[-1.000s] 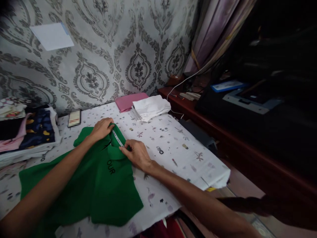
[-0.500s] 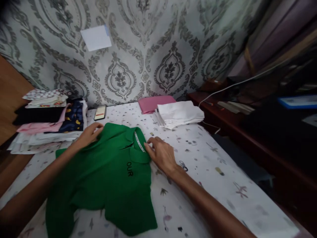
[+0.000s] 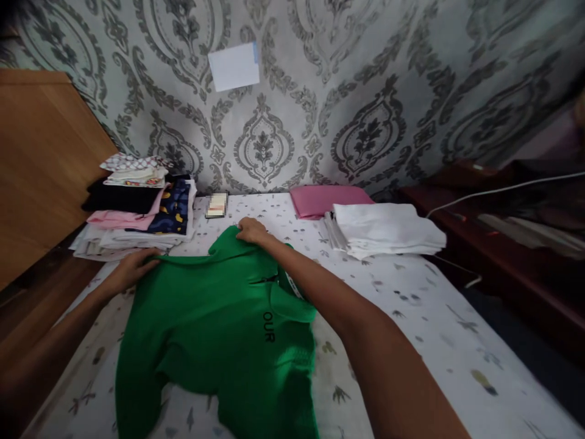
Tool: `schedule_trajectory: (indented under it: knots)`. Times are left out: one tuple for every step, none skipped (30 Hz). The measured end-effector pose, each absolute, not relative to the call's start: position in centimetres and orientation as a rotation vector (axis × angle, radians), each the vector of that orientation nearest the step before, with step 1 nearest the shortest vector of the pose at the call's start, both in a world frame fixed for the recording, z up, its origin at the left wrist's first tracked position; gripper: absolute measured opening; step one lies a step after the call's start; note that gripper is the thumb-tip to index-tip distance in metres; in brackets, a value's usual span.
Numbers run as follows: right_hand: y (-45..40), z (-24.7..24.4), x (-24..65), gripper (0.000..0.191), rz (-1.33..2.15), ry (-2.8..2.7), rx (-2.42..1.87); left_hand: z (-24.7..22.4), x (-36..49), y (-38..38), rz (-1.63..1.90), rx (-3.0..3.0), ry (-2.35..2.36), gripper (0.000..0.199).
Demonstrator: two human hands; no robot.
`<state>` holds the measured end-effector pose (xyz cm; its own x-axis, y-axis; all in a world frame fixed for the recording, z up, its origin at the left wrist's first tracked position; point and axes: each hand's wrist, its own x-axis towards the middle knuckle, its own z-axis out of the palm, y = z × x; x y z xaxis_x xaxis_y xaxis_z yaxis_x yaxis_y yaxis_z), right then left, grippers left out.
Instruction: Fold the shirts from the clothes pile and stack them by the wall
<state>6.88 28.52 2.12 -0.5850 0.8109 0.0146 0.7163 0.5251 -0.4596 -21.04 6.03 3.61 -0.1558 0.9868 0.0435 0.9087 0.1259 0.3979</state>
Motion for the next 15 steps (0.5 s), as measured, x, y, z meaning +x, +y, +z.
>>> schedule_trajectory:
  knots:
    - [28.9,2.0,7.0,0.015,0.596,-2.513,-1.295,3.7,-21.5,6.4,0.537,1.831,2.174,0.037]
    - [29.3,2.0,7.2,0.014,0.572,-2.471,-1.305,3.7,-21.9,6.7,0.57,1.807,2.184,0.037]
    - [29.6,2.0,7.4,0.017,0.538,-2.419,-1.322,3.6,-22.2,7.0,0.587,1.796,2.206,0.037]
    - [29.8,1.9,7.7,0.022,0.503,-2.364,-1.343,3.5,-22.3,7.2,0.583,1.791,2.244,0.036]
    - [30.0,1.8,7.9,0.026,0.473,-2.317,-1.362,3.4,-22.4,7.4,0.558,1.79,2.292,0.035]
    - [30.2,1.6,8.0,0.027,0.451,-2.283,-1.376,3.1,-22.3,7.4,0.511,1.788,2.344,0.035]
    - [30.3,1.3,8.1,0.027,0.44,-2.267,-1.383,2.9,-22.2,7.5,0.451,1.784,2.4,0.034]
    - [30.4,1.0,8.0,0.025,0.437,-2.265,-1.386,2.6,-22.0,7.4,0.388,1.778,2.461,0.034]
    - [30.6,0.7,7.9,0.022,0.44,-2.272,-1.386,2.3,-21.8,7.4,0.331,1.772,2.518,0.034]
    - [30.8,0.5,7.8,0.019,0.447,-2.285,-1.387,2.1,-21.7,7.3,0.292,1.772,2.568,0.033]
    - [31.0,0.3,7.6,0.017,0.458,-2.3,-1.39,1.9,-21.7,7.2,0.276,1.776,2.602,0.032]
    - [31.2,0.3,7.5,0.016,0.472,-2.313,-1.396,1.7,-21.7,7.2,0.286,1.781,2.618,0.031]
    - [31.3,0.4,7.4,0.017,0.485,-2.321,-1.403,1.6,-21.8,7.1,0.325,1.777,2.617,0.03]
    - [31.2,0.6,7.5,0.02,0.495,-2.326,-1.408,1.6,-22.0,7.0,0.39,1.757,2.601,0.029]
    - [31.0,1.0,7.6,0.024,0.504,-2.33,-1.408,1.7,-22.1,6.9,0.478,1.718,2.574,0.029]
